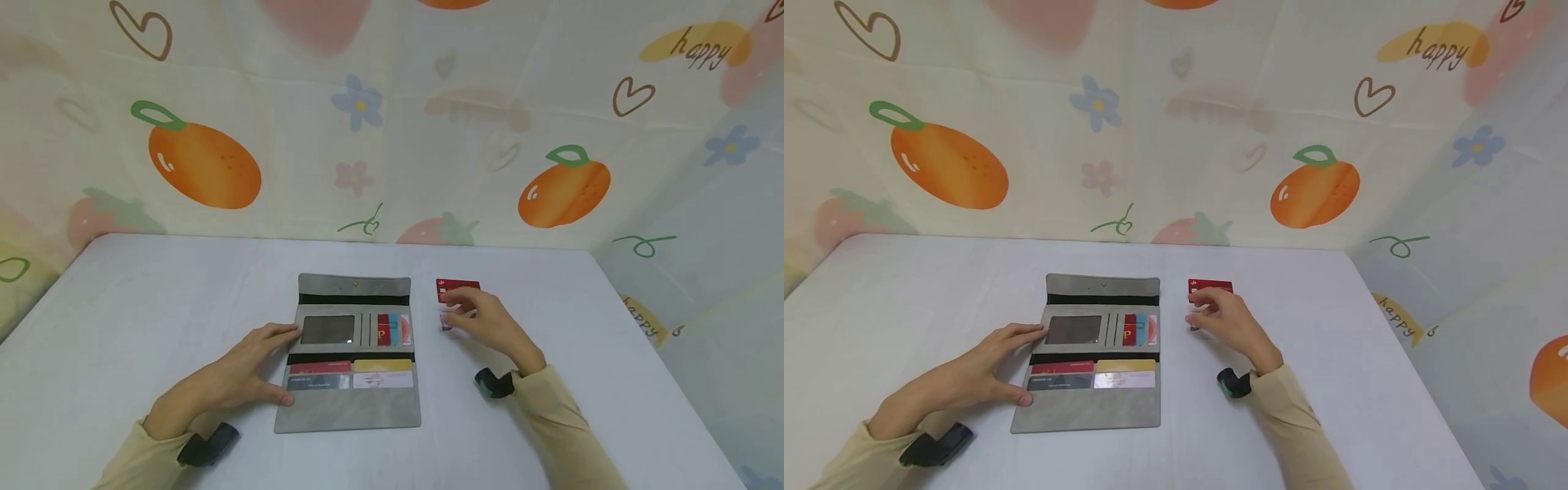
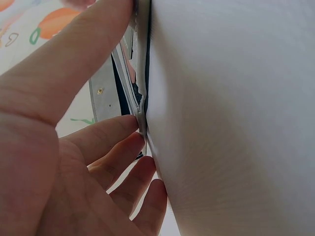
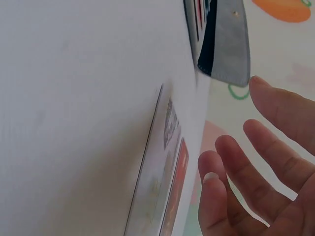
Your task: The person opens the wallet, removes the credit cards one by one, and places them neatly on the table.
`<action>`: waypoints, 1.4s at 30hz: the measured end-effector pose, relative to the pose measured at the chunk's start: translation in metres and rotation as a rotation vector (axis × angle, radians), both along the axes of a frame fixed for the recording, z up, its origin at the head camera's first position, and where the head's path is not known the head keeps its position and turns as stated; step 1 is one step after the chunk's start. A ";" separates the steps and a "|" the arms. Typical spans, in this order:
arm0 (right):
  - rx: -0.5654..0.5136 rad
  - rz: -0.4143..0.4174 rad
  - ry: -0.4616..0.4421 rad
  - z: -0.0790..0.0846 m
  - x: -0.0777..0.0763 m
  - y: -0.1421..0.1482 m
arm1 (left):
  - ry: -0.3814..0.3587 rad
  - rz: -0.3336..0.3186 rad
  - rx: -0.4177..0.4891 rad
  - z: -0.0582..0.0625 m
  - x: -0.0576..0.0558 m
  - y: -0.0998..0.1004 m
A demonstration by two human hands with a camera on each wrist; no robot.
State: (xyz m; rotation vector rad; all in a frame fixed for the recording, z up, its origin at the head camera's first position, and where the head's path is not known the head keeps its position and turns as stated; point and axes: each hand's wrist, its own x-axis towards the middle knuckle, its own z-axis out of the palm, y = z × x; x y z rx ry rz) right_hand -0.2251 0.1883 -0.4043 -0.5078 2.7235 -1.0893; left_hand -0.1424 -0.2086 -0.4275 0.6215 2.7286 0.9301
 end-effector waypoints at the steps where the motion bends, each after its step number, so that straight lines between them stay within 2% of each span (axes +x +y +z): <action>1: -0.007 0.009 0.001 0.000 0.000 -0.002 | 0.001 0.001 0.001 0.000 0.000 0.000; 11: -0.055 0.070 0.008 -0.005 0.004 -0.025 | 0.000 -0.004 0.023 0.000 0.000 0.000; 19: -0.055 0.112 -0.002 -0.007 0.007 -0.044 | -0.016 -0.003 0.006 0.000 0.000 0.001; 35: 0.000 0.190 -0.028 -0.006 0.008 -0.070 | -0.018 -0.004 0.014 0.000 0.000 0.000; 42: 0.095 0.225 0.000 -0.007 0.007 -0.080 | -0.020 -0.004 0.008 0.001 0.000 0.000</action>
